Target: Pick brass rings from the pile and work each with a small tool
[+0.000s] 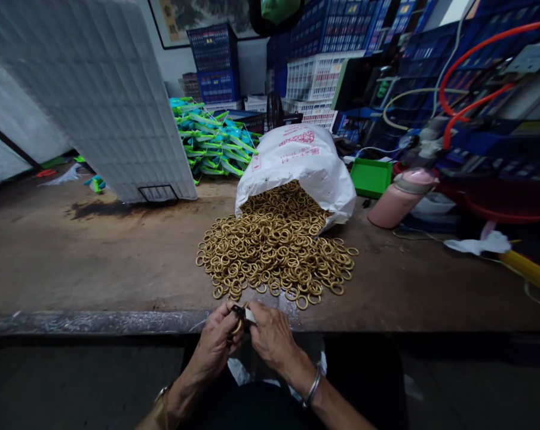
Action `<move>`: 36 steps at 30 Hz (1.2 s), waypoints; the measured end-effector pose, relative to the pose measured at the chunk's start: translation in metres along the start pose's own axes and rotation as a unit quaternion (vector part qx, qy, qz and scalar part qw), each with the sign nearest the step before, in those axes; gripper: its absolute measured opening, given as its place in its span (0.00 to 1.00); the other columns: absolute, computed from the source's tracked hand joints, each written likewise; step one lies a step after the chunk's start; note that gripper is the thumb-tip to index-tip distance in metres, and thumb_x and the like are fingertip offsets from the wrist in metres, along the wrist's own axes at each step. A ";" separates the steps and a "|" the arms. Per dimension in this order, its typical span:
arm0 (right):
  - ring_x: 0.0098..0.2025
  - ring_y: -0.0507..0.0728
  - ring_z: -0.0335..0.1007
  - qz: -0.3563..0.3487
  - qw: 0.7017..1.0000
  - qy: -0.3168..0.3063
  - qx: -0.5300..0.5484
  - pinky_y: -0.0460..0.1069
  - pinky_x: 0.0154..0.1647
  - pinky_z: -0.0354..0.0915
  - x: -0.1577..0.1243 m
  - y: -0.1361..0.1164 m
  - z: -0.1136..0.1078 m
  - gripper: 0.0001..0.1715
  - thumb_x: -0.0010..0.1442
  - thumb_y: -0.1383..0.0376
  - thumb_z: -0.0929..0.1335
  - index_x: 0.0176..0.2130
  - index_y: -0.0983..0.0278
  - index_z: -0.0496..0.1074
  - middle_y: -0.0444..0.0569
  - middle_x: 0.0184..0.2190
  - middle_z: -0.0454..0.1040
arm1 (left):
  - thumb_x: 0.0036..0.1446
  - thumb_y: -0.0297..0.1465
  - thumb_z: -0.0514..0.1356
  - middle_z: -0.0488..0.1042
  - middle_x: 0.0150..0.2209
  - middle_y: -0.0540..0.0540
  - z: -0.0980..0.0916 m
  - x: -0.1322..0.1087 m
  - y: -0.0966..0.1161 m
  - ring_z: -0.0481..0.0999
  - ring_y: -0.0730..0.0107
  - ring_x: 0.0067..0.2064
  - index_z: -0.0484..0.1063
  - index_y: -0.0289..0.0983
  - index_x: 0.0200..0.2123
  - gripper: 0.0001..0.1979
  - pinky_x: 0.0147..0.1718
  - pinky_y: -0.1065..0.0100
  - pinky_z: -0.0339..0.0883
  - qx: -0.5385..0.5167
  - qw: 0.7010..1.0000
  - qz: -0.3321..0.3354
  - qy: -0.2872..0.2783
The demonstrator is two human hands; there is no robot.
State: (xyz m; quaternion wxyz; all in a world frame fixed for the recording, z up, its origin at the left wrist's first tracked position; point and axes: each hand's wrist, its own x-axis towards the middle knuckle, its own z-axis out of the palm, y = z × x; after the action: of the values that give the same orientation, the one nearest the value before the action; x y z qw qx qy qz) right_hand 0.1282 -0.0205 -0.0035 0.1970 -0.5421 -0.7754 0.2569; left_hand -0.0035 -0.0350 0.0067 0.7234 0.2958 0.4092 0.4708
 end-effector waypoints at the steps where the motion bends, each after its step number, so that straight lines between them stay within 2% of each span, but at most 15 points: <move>1: 0.27 0.53 0.64 0.000 1.000 -0.001 -0.008 0.46 0.28 0.51 0.000 0.000 0.001 0.12 0.48 0.75 0.58 0.32 0.61 0.63 0.44 0.25 0.70 | 0.51 0.42 0.58 0.57 0.17 0.58 -0.001 0.000 -0.001 0.51 0.84 0.17 0.58 0.37 0.28 0.15 0.15 0.78 0.44 0.010 1.000 0.005 0.001; 9: 0.27 0.53 0.64 -0.008 0.999 -0.014 -0.040 0.46 0.27 0.50 0.000 -0.003 -0.001 0.12 0.49 0.75 0.57 0.32 0.62 0.62 0.45 0.25 0.70 | 0.53 0.42 0.56 0.56 0.17 0.58 -0.006 0.000 -0.006 0.50 0.83 0.17 0.59 0.37 0.28 0.14 0.16 0.77 0.44 0.052 0.998 0.024 0.006; 20: 0.24 0.53 0.63 0.003 0.994 -0.027 -0.104 0.47 0.24 0.45 0.002 -0.003 0.000 0.13 0.50 0.76 0.58 0.34 0.64 0.63 0.46 0.23 0.71 | 0.53 0.40 0.57 0.56 0.17 0.58 -0.009 -0.005 -0.005 0.51 0.84 0.16 0.59 0.36 0.28 0.13 0.15 0.77 0.44 0.047 0.999 0.023 0.006; 22: 0.23 0.53 0.63 0.015 0.992 -0.020 -0.124 0.48 0.24 0.43 0.005 0.002 -0.001 0.12 0.51 0.75 0.58 0.35 0.64 0.64 0.46 0.23 0.72 | 0.53 0.39 0.57 0.57 0.17 0.57 -0.007 -0.011 -0.003 0.51 0.84 0.16 0.61 0.36 0.28 0.13 0.15 0.78 0.45 0.039 0.999 0.011 -0.013; 24: 0.23 0.53 0.64 0.026 0.990 -0.003 -0.139 0.48 0.23 0.43 0.009 0.007 -0.002 0.12 0.52 0.74 0.58 0.36 0.64 0.64 0.46 0.23 0.72 | 0.52 0.38 0.58 0.58 0.16 0.57 -0.004 -0.018 0.000 0.52 0.84 0.15 0.63 0.35 0.30 0.12 0.14 0.78 0.45 0.010 0.998 -0.014 -0.057; 26: 0.23 0.53 0.64 0.030 0.989 0.021 -0.145 0.47 0.24 0.44 0.016 0.010 -0.004 0.12 0.52 0.75 0.58 0.35 0.64 0.64 0.47 0.24 0.72 | 0.52 0.36 0.59 0.58 0.17 0.56 -0.002 -0.023 0.001 0.52 0.84 0.15 0.63 0.35 0.31 0.11 0.13 0.78 0.45 -0.049 0.992 -0.054 -0.102; 28: 0.25 0.53 0.65 0.021 0.989 0.045 -0.137 0.47 0.25 0.47 0.024 0.009 -0.005 0.13 0.51 0.76 0.57 0.34 0.64 0.64 0.47 0.25 0.72 | 0.51 0.34 0.60 0.60 0.19 0.55 -0.004 -0.025 -0.001 0.53 0.85 0.16 0.63 0.35 0.31 0.09 0.13 0.79 0.45 -0.116 0.982 -0.100 -0.114; 30: 0.28 0.54 0.66 -0.005 0.992 0.056 -0.114 0.46 0.27 0.51 0.033 0.004 -0.004 0.14 0.51 0.75 0.57 0.36 0.64 0.65 0.48 0.28 0.72 | 0.51 0.33 0.60 0.64 0.23 0.53 -0.008 -0.023 -0.004 0.55 0.86 0.16 0.63 0.35 0.30 0.09 0.13 0.80 0.45 -0.164 0.972 -0.134 -0.101; 32: 0.33 0.54 0.67 -0.034 0.993 0.055 -0.097 0.46 0.31 0.54 0.042 -0.001 -0.001 0.18 0.51 0.75 0.58 0.42 0.65 0.64 0.50 0.33 0.73 | 0.51 0.35 0.59 0.67 0.26 0.49 -0.013 -0.021 -0.008 0.57 0.86 0.17 0.63 0.34 0.28 0.10 0.13 0.80 0.45 -0.188 0.969 -0.143 -0.075; 36: 0.41 0.57 0.67 -0.041 0.989 0.033 -0.141 0.49 0.38 0.56 0.052 -0.006 0.010 0.29 0.51 0.75 0.58 0.53 0.63 0.59 0.53 0.44 0.71 | 0.50 0.37 0.60 0.71 0.28 0.46 -0.017 -0.018 -0.012 0.64 0.82 0.19 0.64 0.33 0.26 0.13 0.12 0.80 0.46 -0.195 0.970 -0.146 -0.015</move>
State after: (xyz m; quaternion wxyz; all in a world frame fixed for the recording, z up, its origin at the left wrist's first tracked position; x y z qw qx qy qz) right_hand 0.1005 0.0244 -0.0067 0.1544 -0.5402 -0.8188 0.1182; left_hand -0.0171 -0.0558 -0.0055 0.8339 0.0933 0.3375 0.4267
